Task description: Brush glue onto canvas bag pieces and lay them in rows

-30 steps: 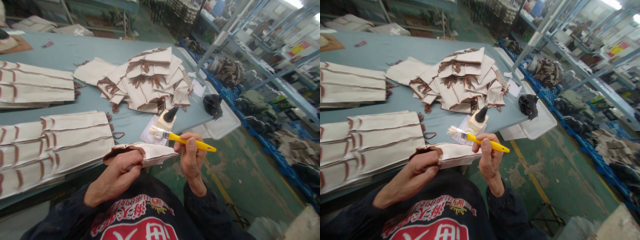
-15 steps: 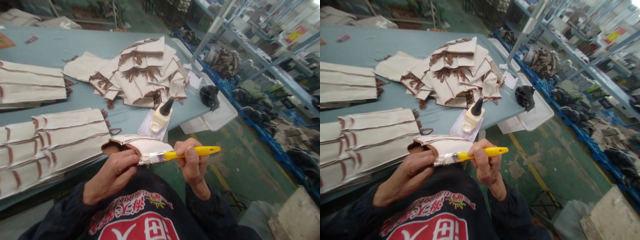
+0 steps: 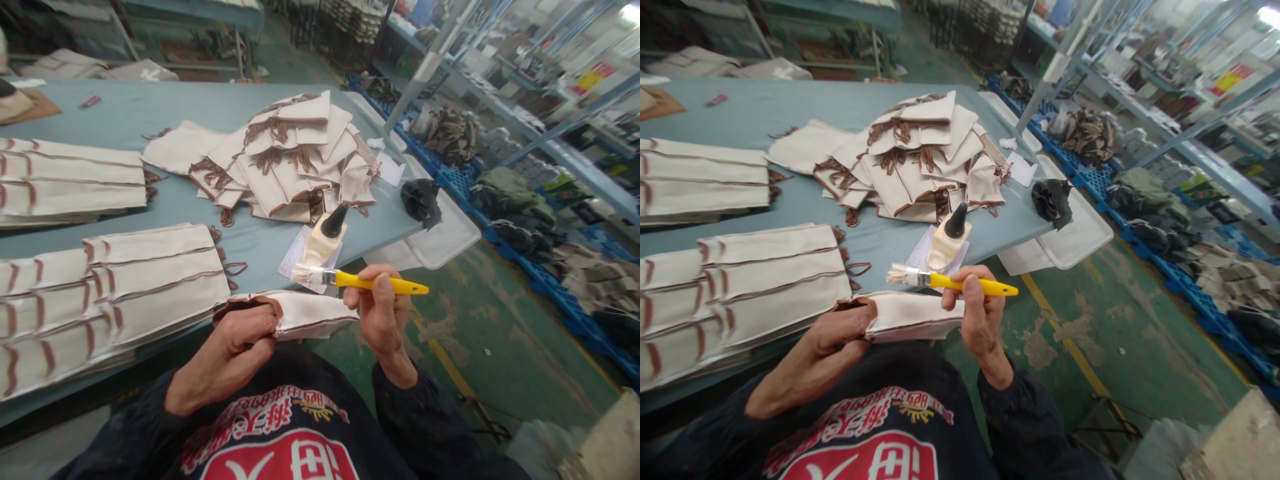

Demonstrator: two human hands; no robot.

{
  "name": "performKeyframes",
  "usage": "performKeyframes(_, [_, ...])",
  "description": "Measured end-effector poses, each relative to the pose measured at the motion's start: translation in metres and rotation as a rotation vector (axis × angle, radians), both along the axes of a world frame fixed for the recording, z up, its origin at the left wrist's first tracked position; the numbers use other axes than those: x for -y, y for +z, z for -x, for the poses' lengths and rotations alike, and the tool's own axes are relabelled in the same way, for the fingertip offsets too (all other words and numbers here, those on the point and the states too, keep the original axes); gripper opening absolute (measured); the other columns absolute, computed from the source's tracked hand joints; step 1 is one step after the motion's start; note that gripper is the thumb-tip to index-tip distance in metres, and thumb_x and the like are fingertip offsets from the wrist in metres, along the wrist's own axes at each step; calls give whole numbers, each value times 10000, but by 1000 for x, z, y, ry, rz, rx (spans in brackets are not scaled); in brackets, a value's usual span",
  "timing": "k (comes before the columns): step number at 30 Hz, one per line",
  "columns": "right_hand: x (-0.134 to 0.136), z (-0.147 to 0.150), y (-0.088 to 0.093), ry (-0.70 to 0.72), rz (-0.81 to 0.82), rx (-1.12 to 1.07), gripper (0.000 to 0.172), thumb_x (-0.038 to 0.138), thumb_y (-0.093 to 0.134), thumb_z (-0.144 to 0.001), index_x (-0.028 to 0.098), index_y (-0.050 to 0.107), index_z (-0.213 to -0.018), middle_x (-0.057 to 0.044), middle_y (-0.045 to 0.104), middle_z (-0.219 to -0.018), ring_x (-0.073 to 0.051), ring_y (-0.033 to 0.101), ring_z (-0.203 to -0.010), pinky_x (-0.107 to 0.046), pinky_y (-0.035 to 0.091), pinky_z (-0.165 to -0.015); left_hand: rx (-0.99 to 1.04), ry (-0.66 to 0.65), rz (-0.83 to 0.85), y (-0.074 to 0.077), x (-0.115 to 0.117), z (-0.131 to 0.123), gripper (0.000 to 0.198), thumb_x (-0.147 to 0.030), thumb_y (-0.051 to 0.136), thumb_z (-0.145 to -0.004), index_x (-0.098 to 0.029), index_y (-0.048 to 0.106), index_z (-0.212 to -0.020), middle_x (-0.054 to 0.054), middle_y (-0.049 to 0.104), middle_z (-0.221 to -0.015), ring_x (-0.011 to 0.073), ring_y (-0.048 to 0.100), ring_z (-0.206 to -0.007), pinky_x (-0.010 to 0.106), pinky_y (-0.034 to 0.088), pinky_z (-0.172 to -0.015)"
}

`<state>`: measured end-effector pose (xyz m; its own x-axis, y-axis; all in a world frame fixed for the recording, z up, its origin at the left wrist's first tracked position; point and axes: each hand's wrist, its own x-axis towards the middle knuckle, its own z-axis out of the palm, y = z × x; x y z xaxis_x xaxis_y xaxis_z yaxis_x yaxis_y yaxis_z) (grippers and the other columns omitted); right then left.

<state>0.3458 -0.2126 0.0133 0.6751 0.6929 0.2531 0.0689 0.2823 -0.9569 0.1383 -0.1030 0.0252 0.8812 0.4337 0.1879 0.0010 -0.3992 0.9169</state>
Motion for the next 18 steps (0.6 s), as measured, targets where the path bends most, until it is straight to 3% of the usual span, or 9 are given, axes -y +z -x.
performKeyframes(3, [-4, -14, -7, 80, 24, 77, 292, 494, 564, -1066, 225, 667, -1014, 33, 720, -670, -126, 655, -553, -258, 549, -564, -41, -60, 16, 6, 0, -2, 257, -37, 431, -854, -205, 457, -661, 1, 558, -729, 142, 519, -676, 256, 386, -621])
performKeyframes(7, [-23, -29, -17, 186, 60, 300, 271, 443, 552, -1075, 213, 689, -1116, -32, 813, -850, -152, 760, -712, -316, 637, -696, -55, -173, 65, 17, -1, -8, 236, -9, 435, -783, -190, 566, -708, 56, 651, -919, 189, 628, -864, 268, 477, -751])
performKeyframes(9, [-34, -32, -22, 205, 64, 395, 246, 407, 566, -1068, 214, 702, -1137, -43, 821, -911, -152, 776, -786, -316, 637, -753, -51, -227, 90, 21, -2, -14, 245, 2, 432, -771, -188, 576, -714, 62, 649, -966, 188, 642, -890, 261, 484, -766])
performKeyframes(12, [-46, -32, -27, 227, 102, 436, 236, 378, 552, -1070, 209, 710, -1116, -21, 793, -855, -130, 739, -708, -270, 601, -700, -42, -262, 84, 24, -3, -22, 246, 5, 431, -771, -184, 573, -705, 60, 648, -974, 177, 637, -874, 257, 468, -763])
performKeyframes(15, [-46, -30, -29, 151, 131, 428, 229, 372, 545, -1067, 210, 706, -1069, 19, 725, -735, -116, 668, -587, -236, 548, -596, -66, -246, 109, 26, -4, -24, 239, -26, 441, -813, -188, 571, -696, 45, 657, -912, 171, 620, -838, 252, 458, -757])
performKeyframes(18, [-38, -31, -24, -9, 147, 484, 239, 382, 531, -1070, 220, 706, -1043, 30, 692, -686, -128, 655, -568, -248, 537, -581, -171, -221, 276, 27, -9, -19, 131, -165, 522, -857, -199, 632, -795, 32, 679, -877, 191, 616, -810, 261, 479, -744])
